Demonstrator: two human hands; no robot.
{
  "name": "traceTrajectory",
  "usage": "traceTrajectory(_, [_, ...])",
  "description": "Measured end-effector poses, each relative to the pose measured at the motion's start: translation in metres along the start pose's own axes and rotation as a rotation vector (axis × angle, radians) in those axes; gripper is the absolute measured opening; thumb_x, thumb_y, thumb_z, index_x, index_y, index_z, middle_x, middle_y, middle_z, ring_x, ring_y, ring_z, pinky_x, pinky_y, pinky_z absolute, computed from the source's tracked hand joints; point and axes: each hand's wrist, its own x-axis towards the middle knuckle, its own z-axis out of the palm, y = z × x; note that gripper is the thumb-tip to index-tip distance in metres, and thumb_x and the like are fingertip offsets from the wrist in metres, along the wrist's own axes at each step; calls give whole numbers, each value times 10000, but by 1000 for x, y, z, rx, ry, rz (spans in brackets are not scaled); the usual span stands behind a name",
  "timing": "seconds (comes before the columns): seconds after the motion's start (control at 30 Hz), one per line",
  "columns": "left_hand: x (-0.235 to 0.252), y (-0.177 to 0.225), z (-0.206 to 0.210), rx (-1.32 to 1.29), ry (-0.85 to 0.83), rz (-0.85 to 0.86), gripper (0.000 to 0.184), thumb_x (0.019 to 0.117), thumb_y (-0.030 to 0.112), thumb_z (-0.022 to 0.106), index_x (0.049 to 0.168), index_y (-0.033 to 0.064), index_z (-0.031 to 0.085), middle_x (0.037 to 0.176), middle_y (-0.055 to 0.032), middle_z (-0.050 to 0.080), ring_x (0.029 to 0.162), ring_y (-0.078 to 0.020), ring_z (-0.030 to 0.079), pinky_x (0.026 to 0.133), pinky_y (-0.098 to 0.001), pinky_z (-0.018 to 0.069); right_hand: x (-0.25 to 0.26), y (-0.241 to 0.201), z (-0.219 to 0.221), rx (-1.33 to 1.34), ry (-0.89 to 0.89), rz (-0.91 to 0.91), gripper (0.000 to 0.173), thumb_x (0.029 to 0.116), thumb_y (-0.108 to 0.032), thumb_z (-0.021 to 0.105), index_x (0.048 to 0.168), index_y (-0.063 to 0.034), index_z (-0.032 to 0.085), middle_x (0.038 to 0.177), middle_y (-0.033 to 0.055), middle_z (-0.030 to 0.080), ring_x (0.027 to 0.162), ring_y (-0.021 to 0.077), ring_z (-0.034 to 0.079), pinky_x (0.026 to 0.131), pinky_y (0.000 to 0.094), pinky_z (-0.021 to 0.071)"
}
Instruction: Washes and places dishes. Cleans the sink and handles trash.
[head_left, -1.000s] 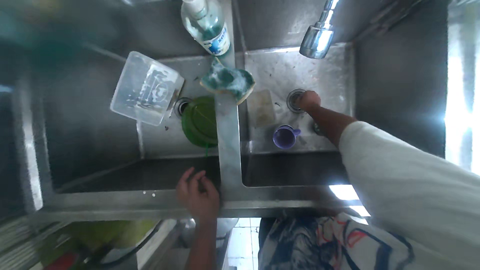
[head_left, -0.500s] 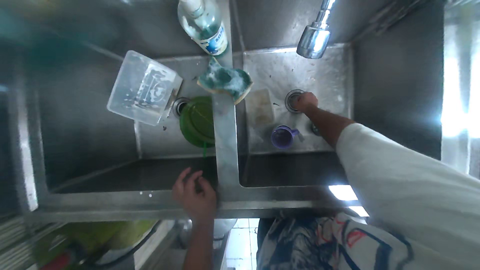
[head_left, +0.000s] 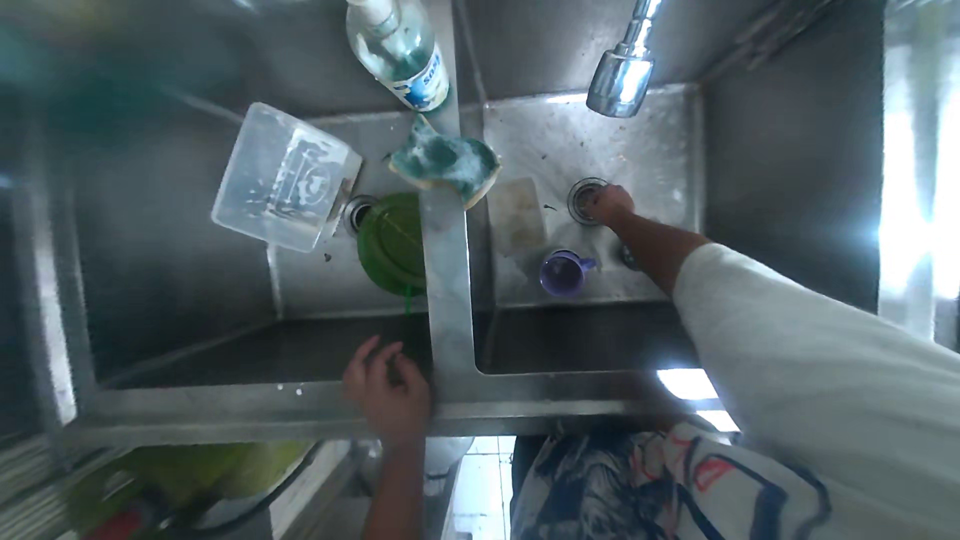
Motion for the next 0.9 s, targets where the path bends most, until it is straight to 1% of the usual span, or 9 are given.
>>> traceTrajectory(0.07, [-1, 0, 0, 2, 9, 4, 270, 948, 144, 540, 975, -48, 728, 1244, -300, 640, 1172, -442, 601, 1037, -526, 438, -3, 0, -3, 5, 17, 9, 370, 1038, -327, 587, 1140, -4, 736, 1262, 268, 672, 1237, 459, 611, 995, 679, 471])
traceTrajectory(0.13, [0, 0, 1, 1, 7, 6, 274, 953, 148, 536, 979, -47, 727, 1246, -299, 639, 1184, -447, 594, 1047, -529, 432, 0, 3, -1, -46, -19, -57, 365, 1046, -295, 568, 1141, 20, 728, 1252, 280, 670, 1229, 470, 611, 999, 686, 467])
traceTrajectory(0.23, [-1, -1, 1, 3, 7, 6, 270, 948, 143, 540, 975, -46, 730, 1246, -295, 640, 1182, -437, 600, 1047, -521, 439, -5, 0, -4, -15, 11, -14, 356, 1038, -309, 567, 1141, -17, 743, 1234, 258, 689, 1210, 456, 629, 982, 683, 479])
traceTrajectory(0.3, [-1, -1, 1, 9, 13, 4, 271, 943, 145, 537, 968, -42, 732, 1245, -296, 642, 1183, -441, 600, 1046, -522, 436, -4, 2, -3, -30, -19, -45, 350, 1051, -297, 561, 1157, -15, 739, 1254, 262, 680, 1226, 461, 619, 1001, 682, 470])
traceTrajectory(0.4, [-1, 0, 0, 4, 7, -3, 275, 951, 150, 536, 979, -43, 731, 1250, -299, 640, 1181, -445, 600, 1043, -527, 439, -6, 1, -3, 9, 25, -63, 352, 1040, -319, 568, 1106, -32, 760, 1199, 254, 701, 1182, 463, 638, 962, 689, 482])
traceTrajectory(0.57, [-1, 1, 0, 5, 24, -4, 269, 954, 149, 538, 972, -35, 733, 1233, -293, 647, 1164, -437, 607, 1029, -521, 444, -4, 3, -5, 23, 20, -34, 360, 1053, -312, 552, 1111, -17, 751, 1204, 259, 698, 1189, 460, 637, 967, 684, 483])
traceTrajectory(0.67, [-1, 0, 0, 9, 21, -4, 274, 956, 155, 536, 977, -32, 735, 1236, -287, 650, 1163, -435, 611, 1029, -527, 443, -2, 5, -5, -35, -15, -58, 377, 1067, -299, 535, 1130, 7, 745, 1235, 268, 687, 1223, 460, 620, 1010, 668, 466])
traceTrajectory(0.8, [-1, 0, 0, 6, 17, -8, 280, 963, 166, 533, 978, -24, 738, 1248, -284, 648, 1174, -431, 608, 1032, -525, 439, -5, 2, -7, -12, 4, -13, 345, 1051, -299, 551, 1145, -36, 752, 1254, 254, 683, 1233, 452, 617, 994, 671, 475])
traceTrajectory(0.9, [0, -1, 1, -5, 23, 6, 284, 958, 165, 530, 978, -31, 734, 1236, -286, 648, 1163, -427, 609, 1030, -519, 440, -1, 5, -5, -35, 10, -55, 434, 1043, -397, 579, 1134, -7, 745, 1248, 278, 673, 1232, 472, 608, 997, 690, 467])
